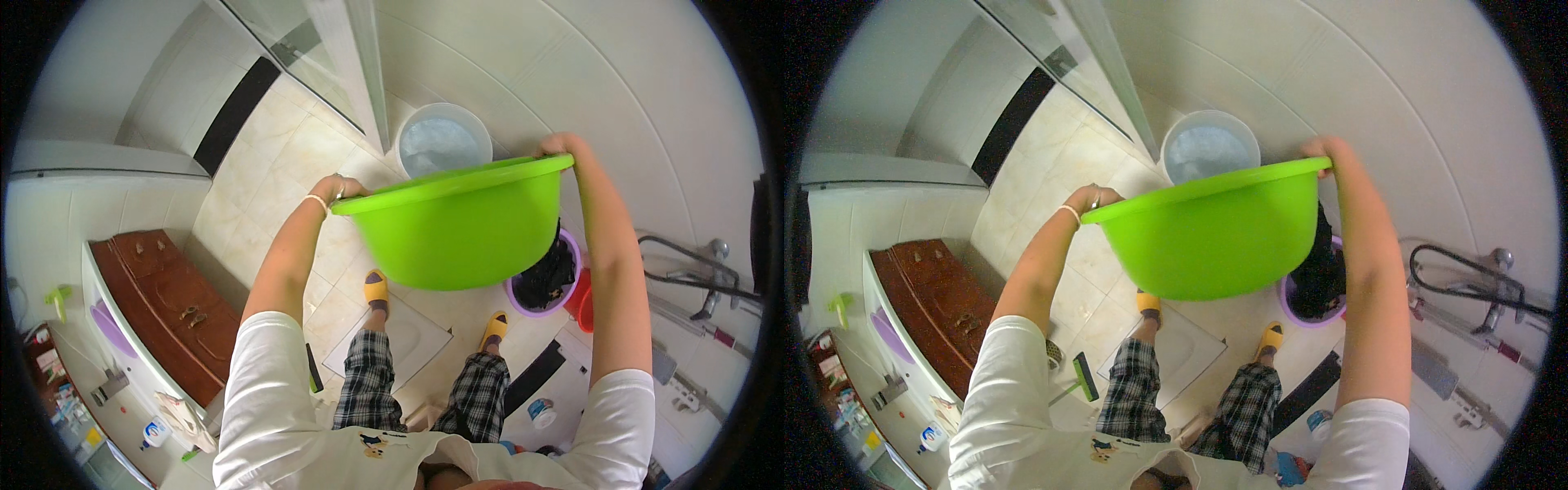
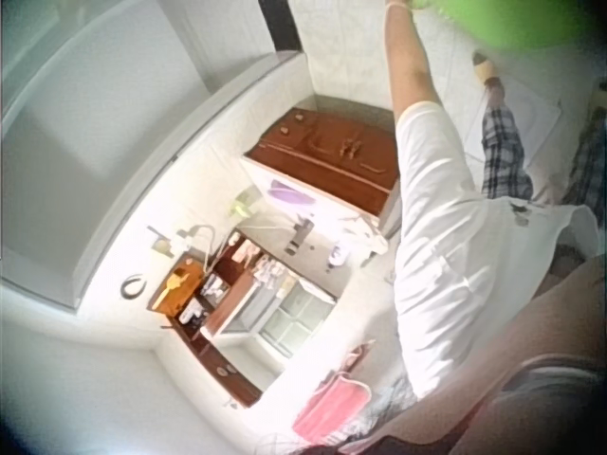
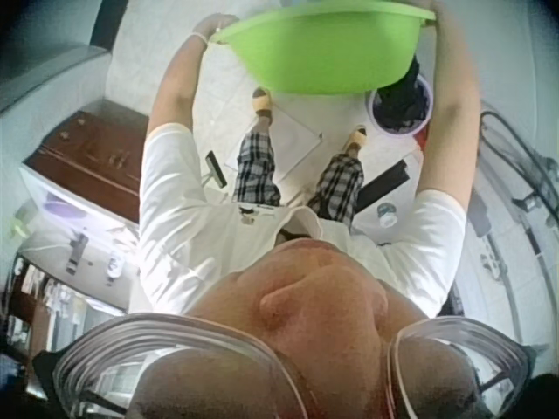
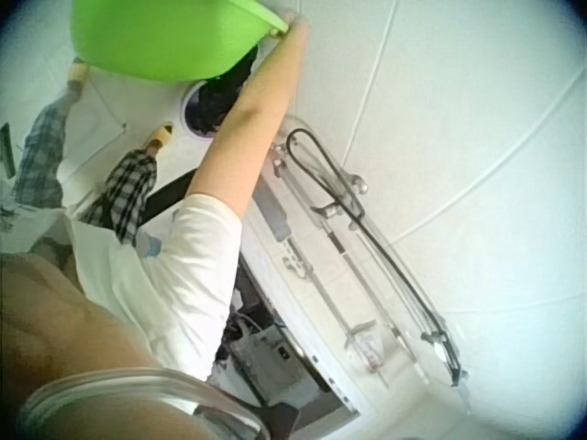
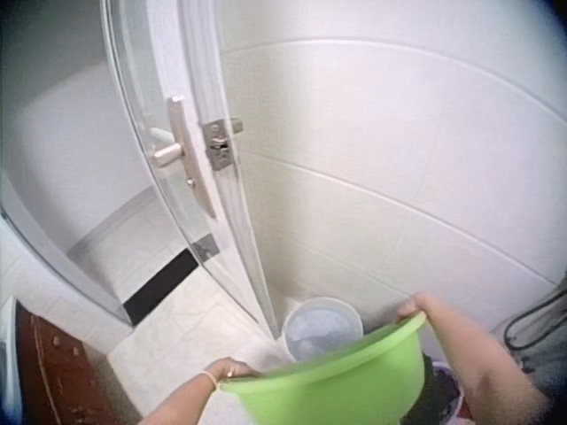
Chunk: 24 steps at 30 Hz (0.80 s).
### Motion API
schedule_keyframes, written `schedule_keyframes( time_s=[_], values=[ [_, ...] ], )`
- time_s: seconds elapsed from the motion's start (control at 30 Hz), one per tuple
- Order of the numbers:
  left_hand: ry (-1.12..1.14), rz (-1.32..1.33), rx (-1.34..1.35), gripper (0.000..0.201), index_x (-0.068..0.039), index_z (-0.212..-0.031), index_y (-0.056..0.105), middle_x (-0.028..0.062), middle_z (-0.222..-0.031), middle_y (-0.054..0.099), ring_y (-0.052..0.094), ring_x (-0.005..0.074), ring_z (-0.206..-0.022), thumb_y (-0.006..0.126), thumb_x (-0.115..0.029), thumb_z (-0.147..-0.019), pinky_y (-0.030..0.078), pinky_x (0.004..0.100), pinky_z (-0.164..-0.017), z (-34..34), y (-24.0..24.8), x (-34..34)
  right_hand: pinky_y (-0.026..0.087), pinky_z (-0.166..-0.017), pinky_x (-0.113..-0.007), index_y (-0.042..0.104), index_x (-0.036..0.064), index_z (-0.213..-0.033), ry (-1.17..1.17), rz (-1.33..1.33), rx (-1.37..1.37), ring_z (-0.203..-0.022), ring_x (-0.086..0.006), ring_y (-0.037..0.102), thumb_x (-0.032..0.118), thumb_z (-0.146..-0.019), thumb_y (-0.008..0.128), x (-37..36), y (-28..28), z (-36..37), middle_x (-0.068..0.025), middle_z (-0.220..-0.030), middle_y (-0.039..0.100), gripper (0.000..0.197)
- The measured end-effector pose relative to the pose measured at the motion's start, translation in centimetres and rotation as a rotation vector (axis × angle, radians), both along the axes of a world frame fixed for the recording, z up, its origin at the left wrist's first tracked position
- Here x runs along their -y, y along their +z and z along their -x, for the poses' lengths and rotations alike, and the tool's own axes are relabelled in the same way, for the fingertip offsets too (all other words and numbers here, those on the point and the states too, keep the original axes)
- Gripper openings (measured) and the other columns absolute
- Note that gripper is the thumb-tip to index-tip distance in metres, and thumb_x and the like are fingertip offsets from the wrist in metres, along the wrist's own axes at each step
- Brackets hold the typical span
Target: The person washes black clothes by hand in a green basin of soapy water, then moves the wet clothes to a purple basin and refills the green basin with fresh water to begin rinsing other garments.
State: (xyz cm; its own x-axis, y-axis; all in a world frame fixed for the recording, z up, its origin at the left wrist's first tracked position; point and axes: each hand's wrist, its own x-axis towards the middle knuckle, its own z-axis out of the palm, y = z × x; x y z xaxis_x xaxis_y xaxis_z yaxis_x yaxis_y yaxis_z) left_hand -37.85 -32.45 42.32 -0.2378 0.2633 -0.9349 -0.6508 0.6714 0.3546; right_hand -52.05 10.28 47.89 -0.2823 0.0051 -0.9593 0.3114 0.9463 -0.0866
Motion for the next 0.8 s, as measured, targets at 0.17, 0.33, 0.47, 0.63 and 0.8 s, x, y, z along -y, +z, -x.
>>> schedule_keyframes(
  time_s=[0.17, 0.33, 0.47, 0.63, 0.8],
  values=[
    [0.012, 0.064, -0.103, 0.042, -0.004, -0.089, 0.06, 0.0053, -0.071, 0.059, 0.051, 0.0128, -0.054, 0.048, -0.043, -0.078, 0.04, 0.0263, -0.046, -2.1, -2.4, 2.5, 0.043, -0.054, -0.035, 0.06, -0.0003, -0.084, 0.372, 0.297, -0.294, -0.06, -0.0226, 0.056, 0.029, -0.077, 0.046, -0.8, -4.3, -4.4, -0.0091, -0.075, 0.062, 0.033],
    [0.112, 0.185, -0.11, 0.039, 0.0, -0.093, 0.055, 0.0069, -0.073, 0.058, 0.05, 0.0126, -0.054, 0.055, -0.034, -0.074, 0.037, 0.0255, -0.043, -7.4, 1.1, 1.9, 0.042, -0.073, -0.036, 0.055, -0.0004, -0.097, 0.213, 0.311, -0.556, -0.085, -0.0276, 0.055, 0.033, -0.081, 0.045, -1.2, -8.5, -13.7, -0.0172, -0.094, 0.057, 0.038],
    [0.3, 0.245, -0.079, 0.035, 0.004, -0.1, 0.051, 0.0119, -0.084, 0.059, 0.057, 0.0181, -0.061, 0.051, -0.021, -0.076, 0.048, 0.0302, -0.052, -13.3, 5.6, 2.6, 0.041, -0.077, -0.034, 0.042, 0.0012, -0.109, -0.311, 0.615, -0.728, -0.089, -0.0278, 0.053, 0.025, -0.082, 0.047, 0.0, -8.3, -23.6, -0.0187, -0.097, 0.054, 0.036],
    [0.496, 0.165, -0.097, 0.027, 0.007, -0.095, 0.05, 0.0148, -0.08, 0.058, 0.057, 0.0205, -0.06, 0.05, -0.01, -0.074, 0.049, 0.0322, -0.05, -21.5, 11.7, -1.9, 0.041, -0.076, -0.033, 0.038, 0.0023, -0.115, -0.33, 0.684, -0.714, -0.092, -0.0267, 0.054, 0.025, -0.081, 0.048, -4.7, -2.5, -30.5, -0.0194, -0.1, 0.054, 0.042],
    [0.657, 0.162, -0.246, 0.02, 0.008, -0.086, 0.052, 0.0137, -0.073, 0.057, 0.057, 0.021, -0.059, 0.049, -0.004, -0.071, 0.047, 0.0307, -0.047, -30.1, 14.6, -8.6, 0.045, -0.068, -0.033, 0.047, 0.0003, -0.106, -0.136, 0.582, -0.938, -0.078, -0.0268, 0.058, 0.023, -0.079, 0.053, -16.4, 0.2, -35.5, -0.0186, -0.085, 0.058, 0.036]
  ],
)
